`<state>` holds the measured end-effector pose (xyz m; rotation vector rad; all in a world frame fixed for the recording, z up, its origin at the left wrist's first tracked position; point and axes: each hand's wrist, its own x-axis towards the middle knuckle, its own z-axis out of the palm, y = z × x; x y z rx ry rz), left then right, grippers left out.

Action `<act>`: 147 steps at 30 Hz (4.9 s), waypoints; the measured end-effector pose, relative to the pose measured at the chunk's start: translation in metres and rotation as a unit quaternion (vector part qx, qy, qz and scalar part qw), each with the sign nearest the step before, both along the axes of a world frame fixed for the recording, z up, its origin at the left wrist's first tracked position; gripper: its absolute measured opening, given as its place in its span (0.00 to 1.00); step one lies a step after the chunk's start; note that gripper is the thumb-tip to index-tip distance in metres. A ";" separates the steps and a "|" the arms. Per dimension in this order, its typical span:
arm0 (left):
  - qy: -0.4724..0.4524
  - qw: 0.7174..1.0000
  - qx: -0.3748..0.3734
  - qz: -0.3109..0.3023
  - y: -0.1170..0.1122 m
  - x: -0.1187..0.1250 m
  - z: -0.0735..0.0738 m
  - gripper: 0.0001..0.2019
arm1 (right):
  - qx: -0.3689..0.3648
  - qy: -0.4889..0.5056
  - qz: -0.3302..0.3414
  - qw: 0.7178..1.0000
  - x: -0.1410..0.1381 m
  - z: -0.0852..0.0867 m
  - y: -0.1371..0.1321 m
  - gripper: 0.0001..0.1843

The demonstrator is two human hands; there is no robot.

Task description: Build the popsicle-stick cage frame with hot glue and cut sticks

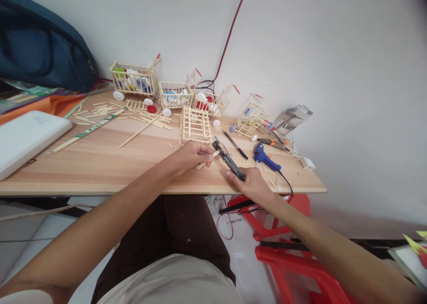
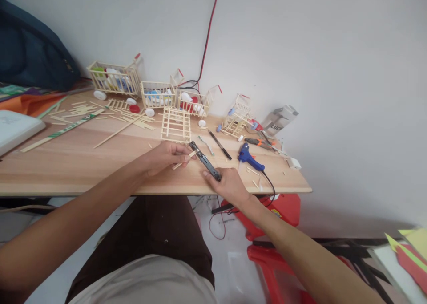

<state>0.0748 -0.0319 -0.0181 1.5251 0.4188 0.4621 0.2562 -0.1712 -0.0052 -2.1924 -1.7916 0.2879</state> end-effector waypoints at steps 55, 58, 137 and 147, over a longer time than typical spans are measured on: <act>0.008 1.000 0.024 0.010 0.001 0.007 0.006 0.10 | -0.014 -0.027 -0.030 0.999 0.009 -0.006 -0.004 0.30; 0.007 1.000 0.023 0.010 0.002 0.009 0.004 0.11 | -0.009 -0.029 -0.026 0.999 0.010 -0.007 -0.005 0.30; 0.083 0.955 0.199 0.205 -0.052 -0.043 0.021 0.12 | 0.013 0.034 -0.016 0.999 -0.041 0.011 -0.026 0.27; 0.074 0.960 0.215 0.165 -0.053 -0.017 0.020 0.14 | 0.079 0.045 -0.051 0.995 -0.019 -0.006 -0.038 0.28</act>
